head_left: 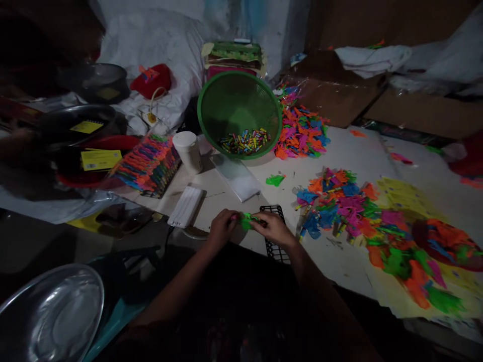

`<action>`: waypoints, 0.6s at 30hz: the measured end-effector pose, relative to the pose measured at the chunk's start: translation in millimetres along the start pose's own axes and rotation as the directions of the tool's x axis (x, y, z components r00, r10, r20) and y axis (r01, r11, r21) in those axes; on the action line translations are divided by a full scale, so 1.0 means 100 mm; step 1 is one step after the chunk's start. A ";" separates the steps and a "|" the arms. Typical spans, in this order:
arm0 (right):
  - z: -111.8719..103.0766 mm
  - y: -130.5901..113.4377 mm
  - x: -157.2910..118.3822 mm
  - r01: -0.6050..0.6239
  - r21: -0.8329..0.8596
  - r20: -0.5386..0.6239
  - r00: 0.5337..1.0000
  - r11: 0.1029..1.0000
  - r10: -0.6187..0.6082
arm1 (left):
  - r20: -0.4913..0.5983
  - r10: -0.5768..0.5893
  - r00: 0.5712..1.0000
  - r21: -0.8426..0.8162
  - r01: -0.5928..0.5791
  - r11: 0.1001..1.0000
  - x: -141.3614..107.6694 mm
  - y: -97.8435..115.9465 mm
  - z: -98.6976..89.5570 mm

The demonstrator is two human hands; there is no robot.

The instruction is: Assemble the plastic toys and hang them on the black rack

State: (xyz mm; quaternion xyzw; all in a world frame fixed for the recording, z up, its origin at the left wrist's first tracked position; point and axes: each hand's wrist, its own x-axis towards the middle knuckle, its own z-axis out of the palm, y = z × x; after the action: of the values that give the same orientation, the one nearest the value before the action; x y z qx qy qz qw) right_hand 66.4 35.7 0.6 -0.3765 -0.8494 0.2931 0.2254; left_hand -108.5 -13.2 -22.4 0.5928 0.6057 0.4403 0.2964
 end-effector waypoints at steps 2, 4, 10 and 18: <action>-0.16 -0.06 -0.13 -0.089 0.168 -0.117 0.987 0.982 0.110 | 0.038 -0.034 0.999 -0.117 0.038 0.992 0.08 0.15 0.03; -0.29 -0.09 -0.28 -0.164 0.327 -0.194 0.952 0.931 0.235 | 0.181 -0.085 0.980 -0.283 0.135 0.950 0.14 0.30 0.11; -0.22 0.01 -0.60 0.058 0.762 -0.339 0.885 0.644 0.320 | 0.393 -0.305 0.867 -0.615 0.495 0.614 0.09 0.62 0.46; -0.09 0.03 -0.71 0.046 0.833 -0.224 0.939 0.551 0.260 | 0.810 -0.161 0.564 -0.457 0.779 0.430 -0.13 0.76 0.57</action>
State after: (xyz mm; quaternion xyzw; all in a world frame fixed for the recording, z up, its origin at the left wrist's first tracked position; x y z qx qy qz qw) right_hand 116.8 -14.2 -6.6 -0.3203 -0.5374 0.6051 0.4924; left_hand -22.2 -22.7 18.0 0.2961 0.3494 0.3035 0.8355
